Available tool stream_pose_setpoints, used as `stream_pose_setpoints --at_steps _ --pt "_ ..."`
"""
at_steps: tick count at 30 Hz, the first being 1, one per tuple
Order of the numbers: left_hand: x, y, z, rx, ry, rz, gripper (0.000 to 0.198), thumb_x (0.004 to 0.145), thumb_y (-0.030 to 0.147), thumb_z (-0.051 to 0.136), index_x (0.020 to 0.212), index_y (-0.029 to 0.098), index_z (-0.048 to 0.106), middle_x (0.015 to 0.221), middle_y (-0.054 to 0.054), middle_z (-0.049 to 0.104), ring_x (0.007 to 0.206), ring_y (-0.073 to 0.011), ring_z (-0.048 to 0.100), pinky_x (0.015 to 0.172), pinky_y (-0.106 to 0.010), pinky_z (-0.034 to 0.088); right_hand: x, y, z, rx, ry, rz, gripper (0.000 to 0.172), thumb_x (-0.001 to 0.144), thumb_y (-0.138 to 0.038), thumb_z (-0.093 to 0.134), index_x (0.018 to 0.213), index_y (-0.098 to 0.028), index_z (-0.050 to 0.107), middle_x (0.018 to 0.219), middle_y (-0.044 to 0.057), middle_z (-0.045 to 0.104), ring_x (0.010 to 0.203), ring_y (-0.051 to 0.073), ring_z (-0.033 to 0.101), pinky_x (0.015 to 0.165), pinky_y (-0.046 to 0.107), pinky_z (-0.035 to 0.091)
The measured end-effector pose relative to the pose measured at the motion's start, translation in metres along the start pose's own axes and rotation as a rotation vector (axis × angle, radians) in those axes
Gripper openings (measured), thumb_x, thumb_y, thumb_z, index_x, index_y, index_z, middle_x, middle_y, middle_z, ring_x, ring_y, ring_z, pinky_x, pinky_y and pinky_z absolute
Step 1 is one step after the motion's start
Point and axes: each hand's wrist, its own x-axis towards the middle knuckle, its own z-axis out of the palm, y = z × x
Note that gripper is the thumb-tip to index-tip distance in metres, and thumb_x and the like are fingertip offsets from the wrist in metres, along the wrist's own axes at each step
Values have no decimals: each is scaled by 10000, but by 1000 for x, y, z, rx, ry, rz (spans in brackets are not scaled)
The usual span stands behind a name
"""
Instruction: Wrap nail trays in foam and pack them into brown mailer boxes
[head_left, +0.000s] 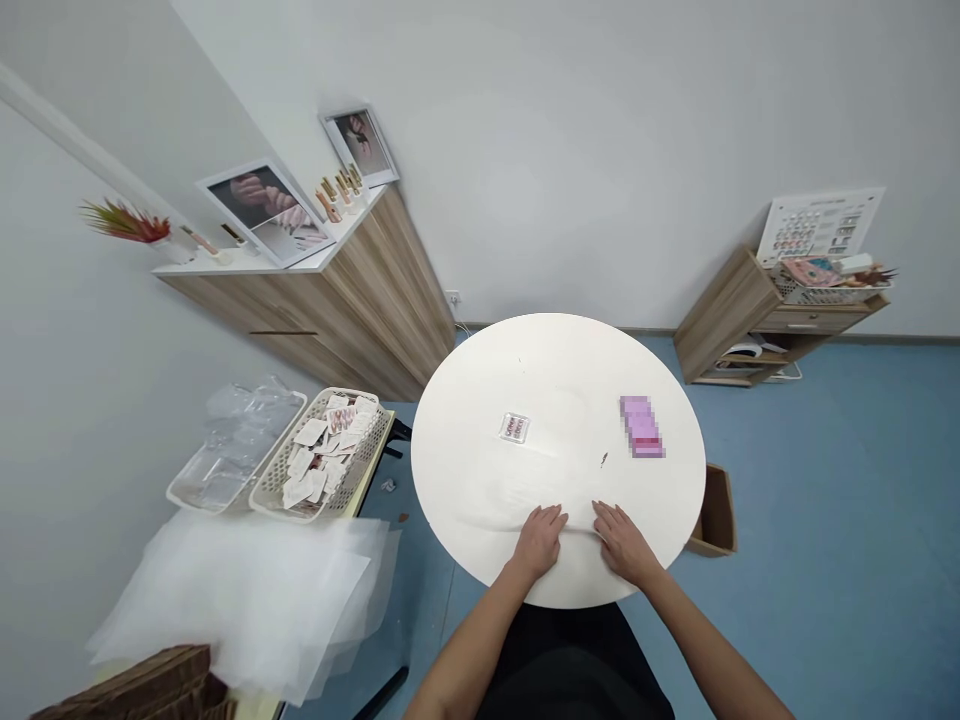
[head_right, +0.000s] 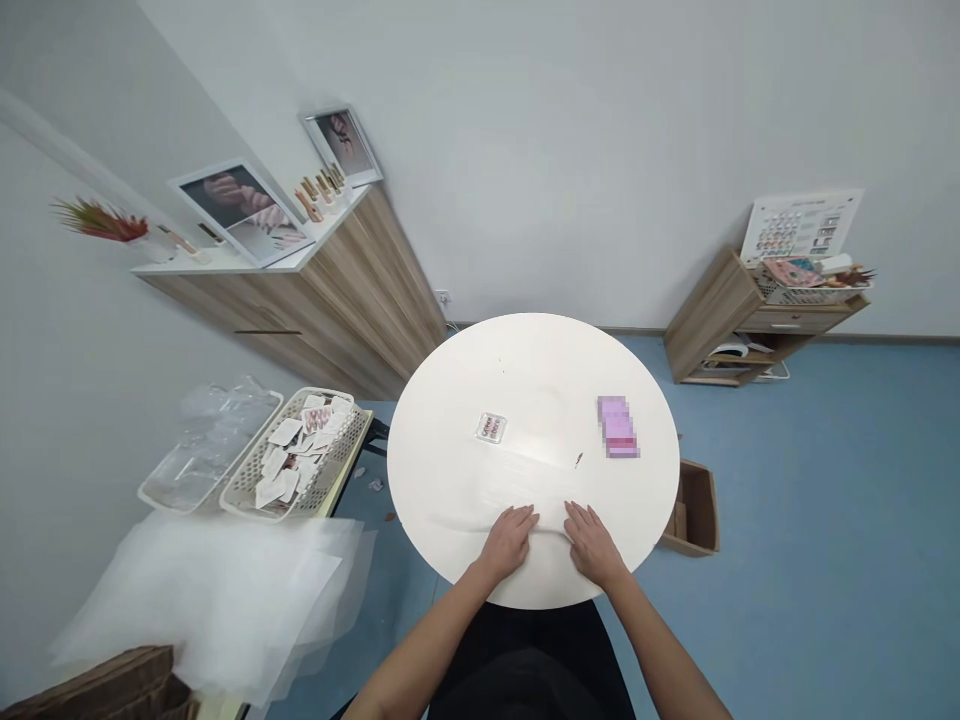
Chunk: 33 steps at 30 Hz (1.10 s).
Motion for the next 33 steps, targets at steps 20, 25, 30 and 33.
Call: stream_pose_setpoints --at_steps 20,25,30,33 --pt "-29 -38 4 37 368 -558 704 928 357 468 1537 182 161 1593 -185 147 1427 -380 249 1084 -575 320 252 -44 3 95 27 175 611 844 -272 539 1399 -99 350 1501 208 365 1375 319 341 1100 461 323" --pt "-28 -47 15 38 343 -571 774 895 471 532 1537 222 180 1607 -161 95 1443 -378 207 1122 -556 281 278 -39 14 89 -61 177 699 778 -243 605 1415 -127 340 1462 197 423 1338 344 379 1083 498 319" --pt "-18 -63 5 55 326 -488 892 840 587 568 1542 226 152 1610 -153 79 1458 -397 122 1136 -600 223 263 -19 8 123 161 153 647 771 -203 547 1389 -139 366 1290 176 531 1149 324 488 989 442 404" --pt "2 -83 -9 66 279 -433 930 823 636 563 1542 213 152 1608 -166 71 1462 -398 96 1132 -614 204 241 -3 -6 138 307 232 657 820 -265 514 1428 -152 294 1314 178 489 1153 337 461 976 464 407"
